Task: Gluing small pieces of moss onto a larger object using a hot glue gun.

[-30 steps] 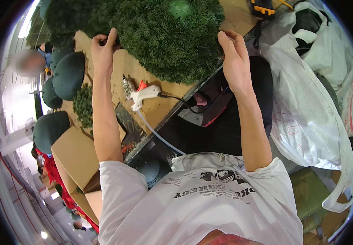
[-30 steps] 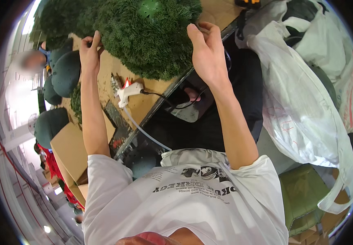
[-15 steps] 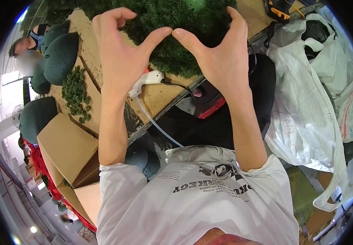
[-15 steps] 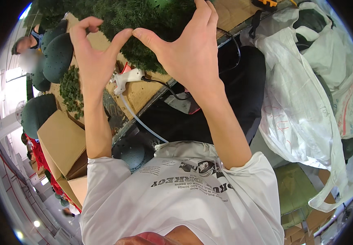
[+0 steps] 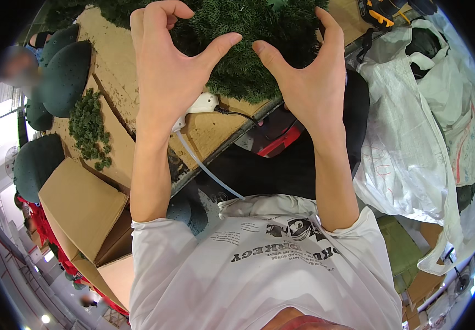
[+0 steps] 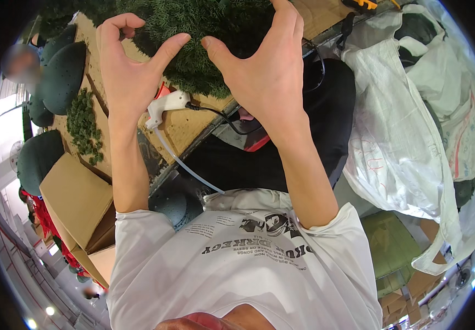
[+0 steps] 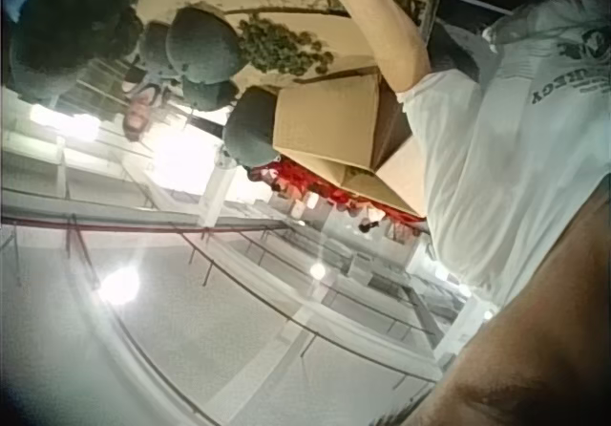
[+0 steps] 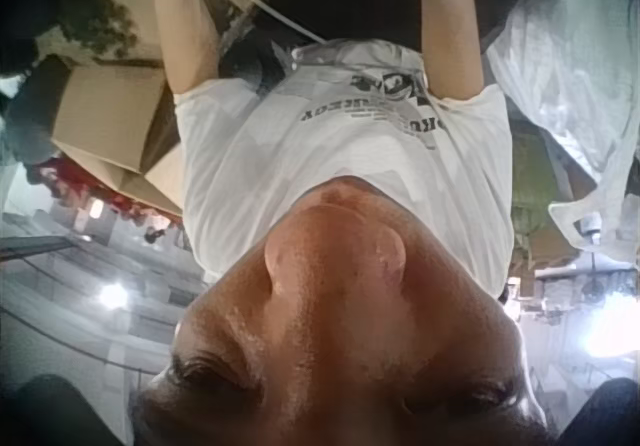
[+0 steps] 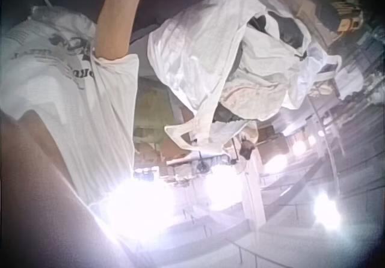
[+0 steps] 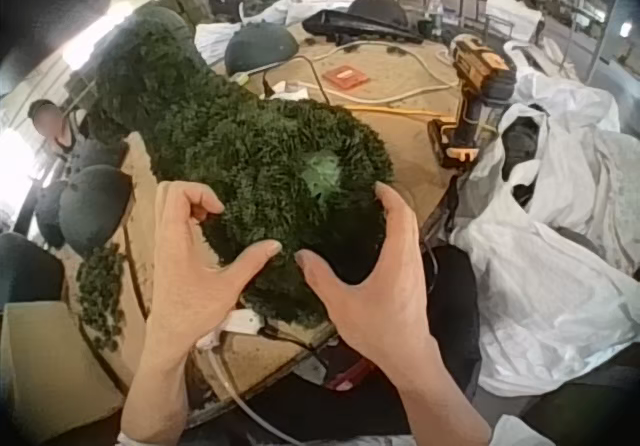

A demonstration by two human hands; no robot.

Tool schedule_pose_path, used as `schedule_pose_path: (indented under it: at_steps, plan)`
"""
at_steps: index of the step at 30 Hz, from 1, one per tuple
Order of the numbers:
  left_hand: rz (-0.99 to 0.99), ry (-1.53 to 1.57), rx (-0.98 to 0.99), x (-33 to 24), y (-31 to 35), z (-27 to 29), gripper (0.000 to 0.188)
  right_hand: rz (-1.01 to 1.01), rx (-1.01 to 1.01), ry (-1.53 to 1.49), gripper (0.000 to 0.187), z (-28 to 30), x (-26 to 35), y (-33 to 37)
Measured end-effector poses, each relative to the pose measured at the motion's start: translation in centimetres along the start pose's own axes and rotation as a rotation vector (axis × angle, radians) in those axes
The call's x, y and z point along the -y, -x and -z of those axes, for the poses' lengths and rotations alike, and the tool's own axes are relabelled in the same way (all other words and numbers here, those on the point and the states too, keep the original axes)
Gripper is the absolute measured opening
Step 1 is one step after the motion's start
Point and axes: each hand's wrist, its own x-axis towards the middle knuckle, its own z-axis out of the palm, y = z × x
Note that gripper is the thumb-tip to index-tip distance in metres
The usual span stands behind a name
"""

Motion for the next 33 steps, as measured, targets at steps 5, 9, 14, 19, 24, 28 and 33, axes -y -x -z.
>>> schedule_pose_path:
  at_steps: [5,9,14,19,24,28,33]
  plan:
    - [-0.005,0.015,-0.019,-0.2,0.2,-0.2,0.056,0.058,-0.037,0.020,0.090,-0.6,0.6,-0.2]
    - [-0.019,0.039,-0.033,-0.2,0.2,-0.4,0.055,0.015,0.005,-0.021,0.091,-0.3,1.3,0.1]
    - [-0.031,0.031,-0.029,0.0,0.3,-0.3,0.055,-0.084,0.061,0.070,0.093,-0.1,1.5,-0.2]
    - [0.002,0.050,-0.008,0.3,0.4,-0.1,0.053,-0.121,0.013,0.055,0.093,-0.8,2.4,-0.1]
    - [0.053,0.128,-0.026,1.1,-0.5,0.5,0.046,-0.123,-0.034,-0.102,0.092,-0.4,3.2,-0.5]
    - [0.059,0.326,-0.198,2.3,-4.2,1.4,0.037,-0.126,-0.047,0.015,0.092,-0.5,4.7,-0.4]
    - [-0.181,0.204,-0.161,2.3,-8.2,1.1,0.026,-0.161,0.021,0.058,0.093,-0.1,5.4,-0.6]
